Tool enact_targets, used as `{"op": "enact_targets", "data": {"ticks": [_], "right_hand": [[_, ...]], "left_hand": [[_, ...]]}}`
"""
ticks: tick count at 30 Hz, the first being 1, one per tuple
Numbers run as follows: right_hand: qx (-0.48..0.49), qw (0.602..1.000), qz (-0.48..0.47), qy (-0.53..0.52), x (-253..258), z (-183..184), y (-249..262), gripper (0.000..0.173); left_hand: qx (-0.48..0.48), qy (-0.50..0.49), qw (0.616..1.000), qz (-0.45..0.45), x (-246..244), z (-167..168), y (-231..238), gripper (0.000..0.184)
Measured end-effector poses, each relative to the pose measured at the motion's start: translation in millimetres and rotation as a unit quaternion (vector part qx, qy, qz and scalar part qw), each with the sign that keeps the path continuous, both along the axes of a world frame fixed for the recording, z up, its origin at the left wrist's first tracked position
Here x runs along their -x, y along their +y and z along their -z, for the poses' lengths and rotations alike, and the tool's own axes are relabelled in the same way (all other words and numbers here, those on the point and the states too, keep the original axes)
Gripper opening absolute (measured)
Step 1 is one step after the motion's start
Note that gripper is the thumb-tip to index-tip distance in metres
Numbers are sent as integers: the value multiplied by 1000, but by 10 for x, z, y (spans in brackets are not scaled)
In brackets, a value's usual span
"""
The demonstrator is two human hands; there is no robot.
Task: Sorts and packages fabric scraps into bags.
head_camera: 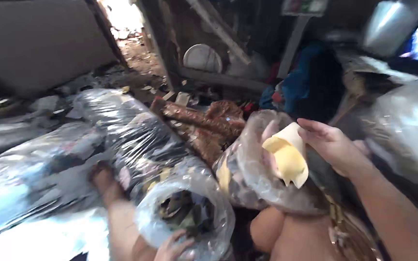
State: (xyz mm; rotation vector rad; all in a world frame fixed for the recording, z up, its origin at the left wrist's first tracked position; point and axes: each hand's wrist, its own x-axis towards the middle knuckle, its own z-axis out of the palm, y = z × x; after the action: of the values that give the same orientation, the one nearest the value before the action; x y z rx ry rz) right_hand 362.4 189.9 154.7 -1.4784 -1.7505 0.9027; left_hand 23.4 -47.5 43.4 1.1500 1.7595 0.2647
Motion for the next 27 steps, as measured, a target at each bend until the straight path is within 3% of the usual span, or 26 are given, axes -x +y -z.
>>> {"op": "enact_targets", "data": {"ticks": [3, 7, 9, 12, 14, 18, 20, 25, 27], "right_hand": [[-51, 965, -113, -232, 185, 321, 177, 35], [114, 832, -244, -484, 643, 583, 164, 41], [164, 784, -257, -541, 878, 516, 208, 39], [213, 754, -250, -568, 1083, 580, 434, 41], [230, 740, -257, -578, 1122, 662, 507, 46], [234, 754, -281, -546, 922, 745, 506, 55], [235, 771, -280, -522, 782, 754, 514, 53], [185, 822, -253, -476, 654, 831, 446, 53], [144, 841, -244, -460, 641, 822, 370, 49]], "left_hand": [[-130, 48, 988, -65, 62, 243, -71, 34], [-111, 84, 975, -171, 236, 318, 211, 37], [-64, 83, 977, -184, 300, 402, 433, 42], [17, 115, 981, -155, 279, 602, 758, 50], [61, 157, 975, -146, 259, 781, 940, 67], [88, 203, 962, -158, 235, 1130, 1136, 100], [109, 205, 962, -143, 141, 1230, 1176, 105], [93, 239, 952, -170, -113, 1351, 1015, 73], [66, 242, 952, -178, -146, 1359, 903, 69]]}}
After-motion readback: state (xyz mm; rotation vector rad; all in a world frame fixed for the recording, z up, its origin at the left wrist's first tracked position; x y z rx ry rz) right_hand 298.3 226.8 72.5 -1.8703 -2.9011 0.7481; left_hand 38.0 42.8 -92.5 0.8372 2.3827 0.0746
